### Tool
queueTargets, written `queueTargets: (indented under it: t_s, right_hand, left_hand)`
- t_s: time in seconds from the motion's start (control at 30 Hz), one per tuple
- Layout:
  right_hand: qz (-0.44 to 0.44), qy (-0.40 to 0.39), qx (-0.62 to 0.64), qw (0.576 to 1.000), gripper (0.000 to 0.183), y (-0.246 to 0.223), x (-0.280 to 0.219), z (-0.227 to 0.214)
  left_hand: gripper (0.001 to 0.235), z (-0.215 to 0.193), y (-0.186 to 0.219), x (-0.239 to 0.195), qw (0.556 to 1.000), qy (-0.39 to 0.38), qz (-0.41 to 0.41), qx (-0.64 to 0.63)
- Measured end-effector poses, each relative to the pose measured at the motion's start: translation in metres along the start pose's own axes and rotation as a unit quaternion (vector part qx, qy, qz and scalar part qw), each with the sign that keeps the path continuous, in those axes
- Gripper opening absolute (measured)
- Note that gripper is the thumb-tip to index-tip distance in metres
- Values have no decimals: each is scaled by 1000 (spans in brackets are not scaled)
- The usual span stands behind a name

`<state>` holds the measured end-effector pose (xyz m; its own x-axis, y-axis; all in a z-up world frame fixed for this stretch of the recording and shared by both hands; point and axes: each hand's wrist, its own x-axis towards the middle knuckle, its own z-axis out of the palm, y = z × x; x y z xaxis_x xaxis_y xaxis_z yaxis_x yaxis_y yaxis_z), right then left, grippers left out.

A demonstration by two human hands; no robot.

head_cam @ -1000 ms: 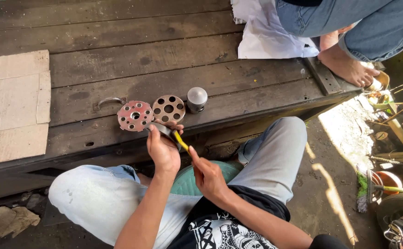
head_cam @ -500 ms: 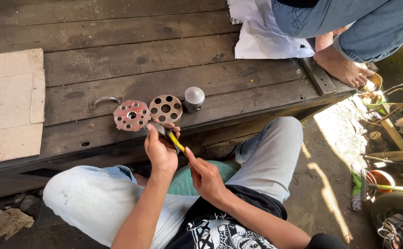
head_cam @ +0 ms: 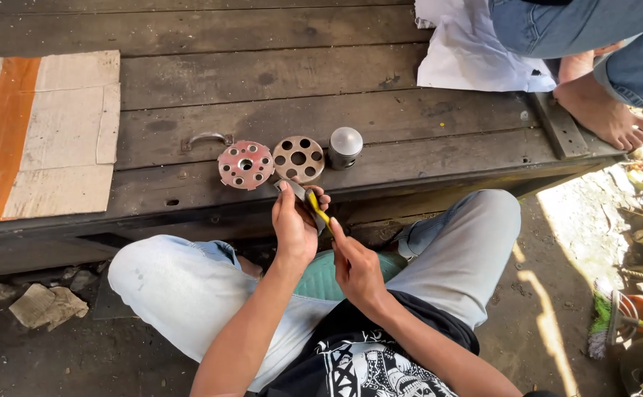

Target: The person sits on the ground and uses a yellow-handled brush to scrub a small metal part held in their left hand. They rotate the part to clean different sides and occasionally dip the brush into a small container. Two other metal parts with holes are visible on the wooden bench nearby.

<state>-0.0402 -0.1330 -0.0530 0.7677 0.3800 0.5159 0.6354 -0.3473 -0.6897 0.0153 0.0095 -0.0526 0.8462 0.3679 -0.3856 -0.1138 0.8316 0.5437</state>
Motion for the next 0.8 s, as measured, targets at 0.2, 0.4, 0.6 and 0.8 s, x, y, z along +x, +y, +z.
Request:
queueTargets:
  t_s: [0.2,0.4,0.6,0.8]
  right_hand:
    - [11,-8,1,1000,58,0,0,0]
    - [23,-10,15,1000,55,-3,5,-3]
    - [28,-8,20,999,55,-5,7,-1]
    - [25,-11,20,999,54,-9,0,-2]
  left_hand:
    - [30,4,9,-8,1000,2,1,22]
    - [28,2,8,-3,1000,7,-8,16]
    - [31,4,6,-9,1000,21,-8,16]
    - [31,-5,7,-2,999,25,11,18]
